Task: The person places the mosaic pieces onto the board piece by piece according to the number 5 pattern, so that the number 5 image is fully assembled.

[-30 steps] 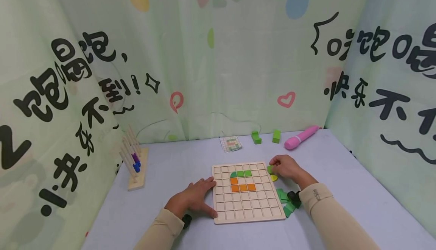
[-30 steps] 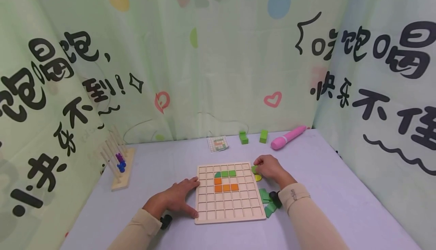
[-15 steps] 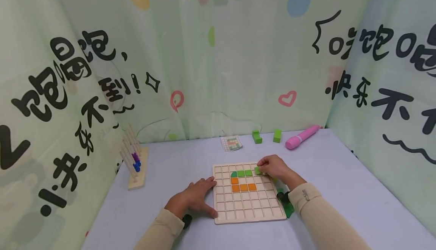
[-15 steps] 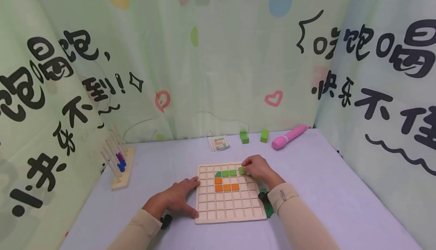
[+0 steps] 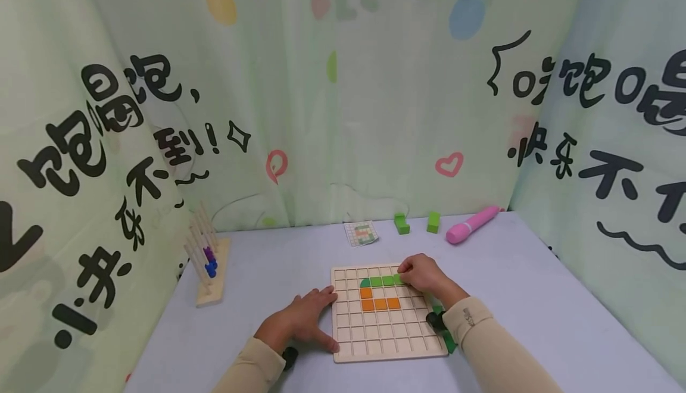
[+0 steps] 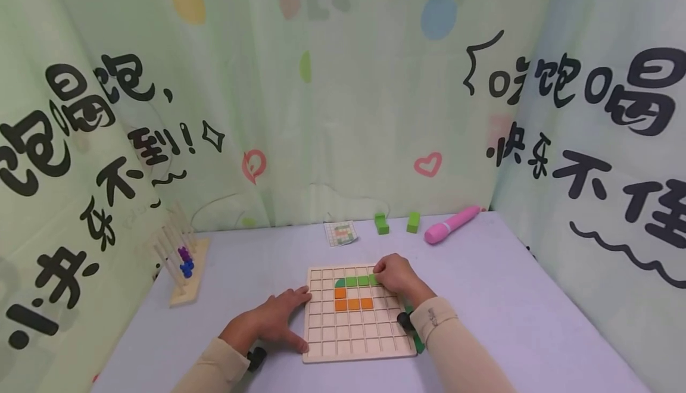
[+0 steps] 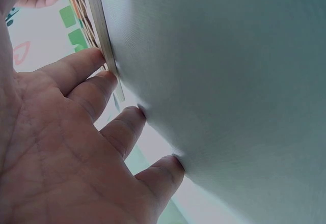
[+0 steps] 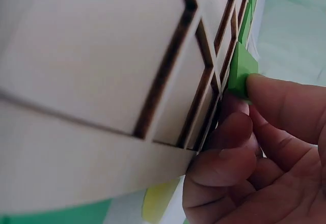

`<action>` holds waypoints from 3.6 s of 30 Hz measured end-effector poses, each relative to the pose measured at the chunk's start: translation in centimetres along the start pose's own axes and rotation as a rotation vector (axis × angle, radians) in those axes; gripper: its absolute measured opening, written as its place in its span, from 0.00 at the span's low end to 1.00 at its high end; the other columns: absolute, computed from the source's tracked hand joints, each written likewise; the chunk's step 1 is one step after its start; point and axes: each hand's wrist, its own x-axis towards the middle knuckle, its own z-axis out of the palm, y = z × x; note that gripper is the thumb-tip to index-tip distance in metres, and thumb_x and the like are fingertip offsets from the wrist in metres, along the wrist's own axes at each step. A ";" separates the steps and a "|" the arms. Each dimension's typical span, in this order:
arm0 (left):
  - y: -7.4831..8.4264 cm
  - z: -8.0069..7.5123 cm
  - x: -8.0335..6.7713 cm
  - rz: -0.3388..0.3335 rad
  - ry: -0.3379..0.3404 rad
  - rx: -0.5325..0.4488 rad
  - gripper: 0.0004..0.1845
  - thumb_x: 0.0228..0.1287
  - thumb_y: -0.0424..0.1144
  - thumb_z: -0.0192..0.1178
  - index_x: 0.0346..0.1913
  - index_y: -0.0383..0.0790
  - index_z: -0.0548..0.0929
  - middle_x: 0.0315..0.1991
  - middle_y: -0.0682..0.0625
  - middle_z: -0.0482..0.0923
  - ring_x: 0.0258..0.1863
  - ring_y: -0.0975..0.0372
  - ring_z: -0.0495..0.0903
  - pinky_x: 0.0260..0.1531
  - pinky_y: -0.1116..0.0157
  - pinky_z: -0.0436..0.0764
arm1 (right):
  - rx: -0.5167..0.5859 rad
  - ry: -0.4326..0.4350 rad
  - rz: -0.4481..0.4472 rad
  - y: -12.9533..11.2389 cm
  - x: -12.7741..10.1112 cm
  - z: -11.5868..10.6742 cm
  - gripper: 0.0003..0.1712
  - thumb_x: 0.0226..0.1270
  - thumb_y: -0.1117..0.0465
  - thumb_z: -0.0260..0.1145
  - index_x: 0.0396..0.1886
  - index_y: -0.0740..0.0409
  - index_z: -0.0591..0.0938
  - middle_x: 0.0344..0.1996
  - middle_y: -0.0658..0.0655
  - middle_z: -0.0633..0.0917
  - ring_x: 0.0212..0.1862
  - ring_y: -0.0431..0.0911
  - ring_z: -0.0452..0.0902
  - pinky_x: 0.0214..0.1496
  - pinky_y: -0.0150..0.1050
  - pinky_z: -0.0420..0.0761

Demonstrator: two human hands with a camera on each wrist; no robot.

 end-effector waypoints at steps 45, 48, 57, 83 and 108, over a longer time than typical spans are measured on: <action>-0.3 -0.2 -0.4 0.059 0.005 0.009 0.58 0.45 0.60 0.82 0.79 0.45 0.66 0.83 0.50 0.57 0.82 0.46 0.56 0.78 0.36 0.56 | -0.126 -0.069 0.060 1.8 -2.2 -4.4 0.10 0.67 0.66 0.68 0.45 0.65 0.87 0.38 0.57 0.86 0.39 0.47 0.77 0.43 0.44 0.81; -0.2 -0.2 -0.4 0.060 0.001 0.009 0.58 0.45 0.60 0.83 0.79 0.45 0.66 0.83 0.50 0.57 0.82 0.45 0.55 0.78 0.36 0.55 | -0.161 -0.091 0.060 2.5 -2.5 -4.7 0.11 0.63 0.68 0.70 0.45 0.65 0.88 0.40 0.58 0.87 0.41 0.49 0.79 0.47 0.48 0.83; -0.2 -0.1 -0.3 0.058 -0.002 0.006 0.58 0.45 0.60 0.82 0.79 0.45 0.66 0.83 0.50 0.57 0.82 0.45 0.55 0.78 0.36 0.55 | -0.163 -0.137 0.103 3.6 -2.7 -4.1 0.11 0.61 0.66 0.74 0.44 0.60 0.90 0.41 0.56 0.87 0.45 0.50 0.78 0.53 0.51 0.83; -0.1 -0.4 -0.6 0.075 0.009 -0.008 0.58 0.45 0.58 0.83 0.79 0.43 0.67 0.83 0.48 0.57 0.82 0.44 0.55 0.78 0.36 0.55 | -0.056 -0.074 0.030 3.1 -3.0 -3.5 0.08 0.66 0.67 0.69 0.44 0.58 0.86 0.36 0.55 0.79 0.43 0.49 0.72 0.43 0.40 0.73; 0.0 -0.1 -0.4 0.046 0.012 -0.015 0.58 0.45 0.58 0.83 0.79 0.46 0.66 0.83 0.50 0.57 0.82 0.46 0.54 0.78 0.36 0.54 | -0.090 -0.217 -0.164 -0.4 -3.3 -1.1 0.08 0.67 0.70 0.69 0.38 0.54 0.90 0.32 0.48 0.85 0.39 0.44 0.75 0.45 0.40 0.79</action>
